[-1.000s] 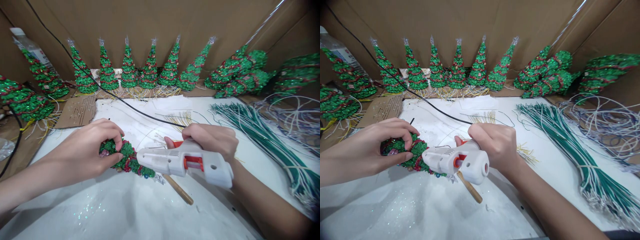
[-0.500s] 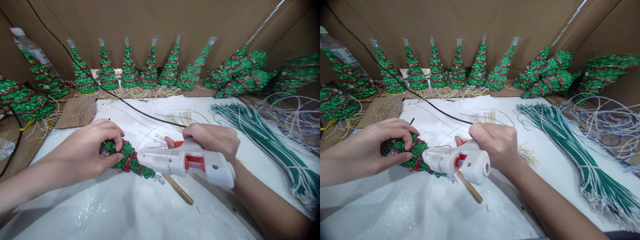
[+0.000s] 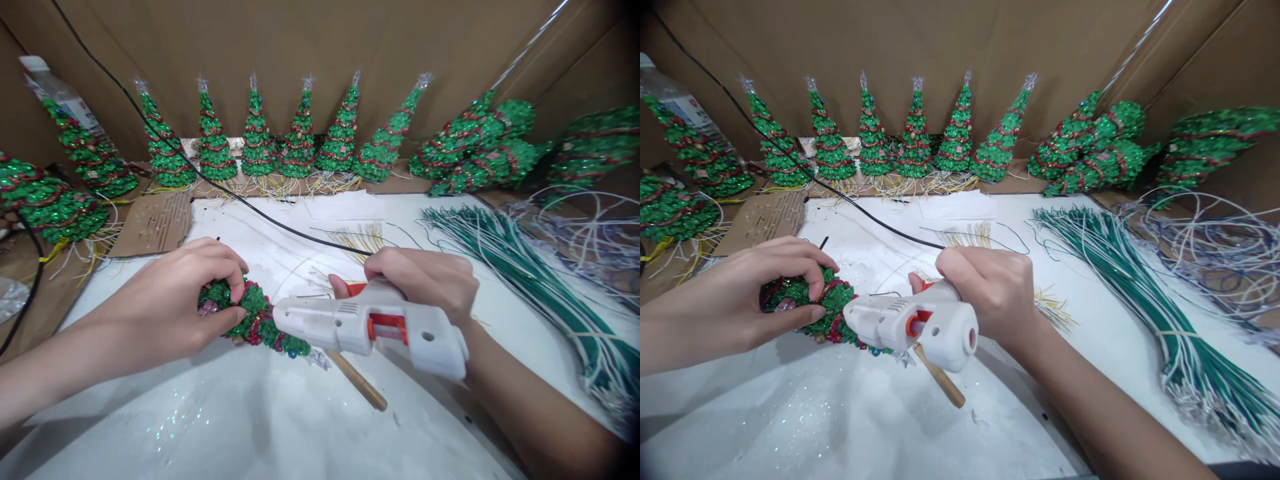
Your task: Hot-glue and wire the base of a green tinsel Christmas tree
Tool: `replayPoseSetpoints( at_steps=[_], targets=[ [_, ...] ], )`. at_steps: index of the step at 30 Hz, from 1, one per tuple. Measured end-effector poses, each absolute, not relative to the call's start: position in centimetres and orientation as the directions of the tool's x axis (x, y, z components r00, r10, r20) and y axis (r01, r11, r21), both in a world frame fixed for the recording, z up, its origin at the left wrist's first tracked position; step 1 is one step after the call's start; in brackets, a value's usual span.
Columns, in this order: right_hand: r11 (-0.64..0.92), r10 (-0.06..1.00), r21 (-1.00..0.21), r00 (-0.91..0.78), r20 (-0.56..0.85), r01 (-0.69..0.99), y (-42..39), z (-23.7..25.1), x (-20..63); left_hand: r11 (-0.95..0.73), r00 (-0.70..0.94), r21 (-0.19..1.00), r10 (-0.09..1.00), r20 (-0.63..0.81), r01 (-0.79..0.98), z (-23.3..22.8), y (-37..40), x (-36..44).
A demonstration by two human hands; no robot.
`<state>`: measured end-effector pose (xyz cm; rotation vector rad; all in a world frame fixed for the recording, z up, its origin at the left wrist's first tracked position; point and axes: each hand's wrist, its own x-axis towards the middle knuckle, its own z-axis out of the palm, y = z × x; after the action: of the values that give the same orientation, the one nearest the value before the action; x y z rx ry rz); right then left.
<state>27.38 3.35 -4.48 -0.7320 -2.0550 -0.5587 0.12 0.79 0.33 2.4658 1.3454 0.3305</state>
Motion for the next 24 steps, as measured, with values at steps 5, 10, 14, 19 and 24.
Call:
replayPoseSetpoints(
  at_steps=[5,10,14,19,24],
  targets=[
    [0.730,0.293,0.110,-0.453,0.842,0.675,3.36,-4.45,27.32,-0.504,0.533,0.388,0.845,0.040,0.771,0.36,0.78,0.16],
    [0.732,0.295,0.110,-0.458,0.839,0.673,3.27,-4.45,27.33,-0.501,0.528,0.391,0.848,0.046,0.772,0.39,0.73,0.09],
    [0.734,0.293,0.111,-0.460,0.838,0.670,3.21,-4.41,27.36,-0.499,0.527,0.389,0.849,0.039,0.774,0.39,0.72,0.10],
    [0.730,0.286,0.119,-0.459,0.841,0.673,3.34,-4.41,27.32,-0.501,0.526,0.391,0.849,0.049,0.772,0.38,0.76,0.18],
    [0.728,0.289,0.115,-0.455,0.843,0.676,3.34,-4.47,27.25,-0.499,0.528,0.394,0.848,0.041,0.772,0.38,0.75,0.22]
  ],
)
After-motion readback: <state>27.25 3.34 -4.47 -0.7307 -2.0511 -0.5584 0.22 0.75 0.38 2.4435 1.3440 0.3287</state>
